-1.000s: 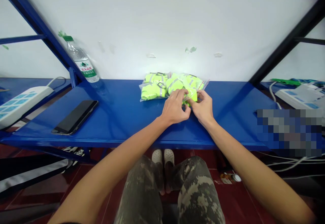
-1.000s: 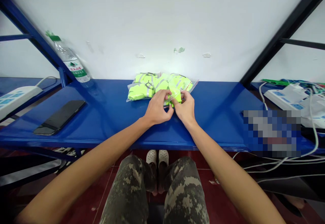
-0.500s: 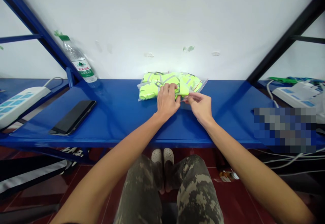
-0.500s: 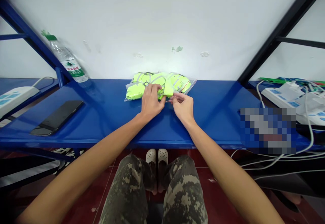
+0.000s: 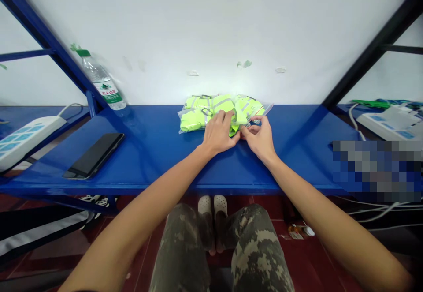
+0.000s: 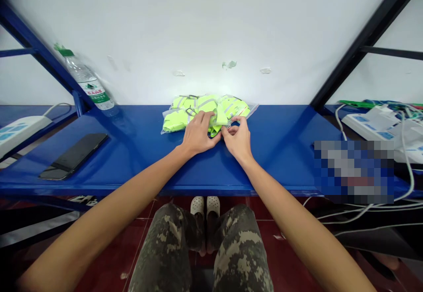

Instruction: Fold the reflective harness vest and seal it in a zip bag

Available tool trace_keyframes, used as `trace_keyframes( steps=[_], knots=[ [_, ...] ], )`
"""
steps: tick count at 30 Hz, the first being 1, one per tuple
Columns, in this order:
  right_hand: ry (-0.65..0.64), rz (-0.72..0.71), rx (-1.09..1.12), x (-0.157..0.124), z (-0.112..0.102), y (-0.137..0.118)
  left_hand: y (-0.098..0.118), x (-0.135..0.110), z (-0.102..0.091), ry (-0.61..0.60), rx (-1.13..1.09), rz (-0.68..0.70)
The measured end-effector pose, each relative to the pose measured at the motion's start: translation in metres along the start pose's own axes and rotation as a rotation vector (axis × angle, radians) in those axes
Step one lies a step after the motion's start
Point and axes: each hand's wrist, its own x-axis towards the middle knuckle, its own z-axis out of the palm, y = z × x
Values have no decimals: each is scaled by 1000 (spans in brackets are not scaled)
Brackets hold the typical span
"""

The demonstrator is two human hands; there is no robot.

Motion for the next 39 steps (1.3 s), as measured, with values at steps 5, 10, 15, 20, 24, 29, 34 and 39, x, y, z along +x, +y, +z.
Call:
trace_keyframes(
  steps=[5, 10, 15, 20, 24, 29, 34, 39],
  knots=[
    [-38, -66, -71, -3, -6, -5, 7, 3, 3, -26, 31, -60],
    [-76, 40, 43, -2, -4, -10, 1, 7, 2, -14, 186, -131],
    [-42, 179, 180, 8, -4, -9, -10, 3, 1, 12, 146, -163],
    [-10, 128, 190, 14, -4, -5, -10, -3, 1, 40, -56, -59],
    [-22, 122, 190, 15, -8, -5, -6, -4, 3, 19, -87, -184],
    [-72, 40, 17, 16, -17, -13, -2, -4, 2, 48, -87, -313],
    [-115, -322, -362, 8, -20, -21, -7, 0, 1, 226, -176, -242],
    [-318, -750, -627, 9, -16, -24, -9, 3, -1, 321, -289, -214]
  ],
)
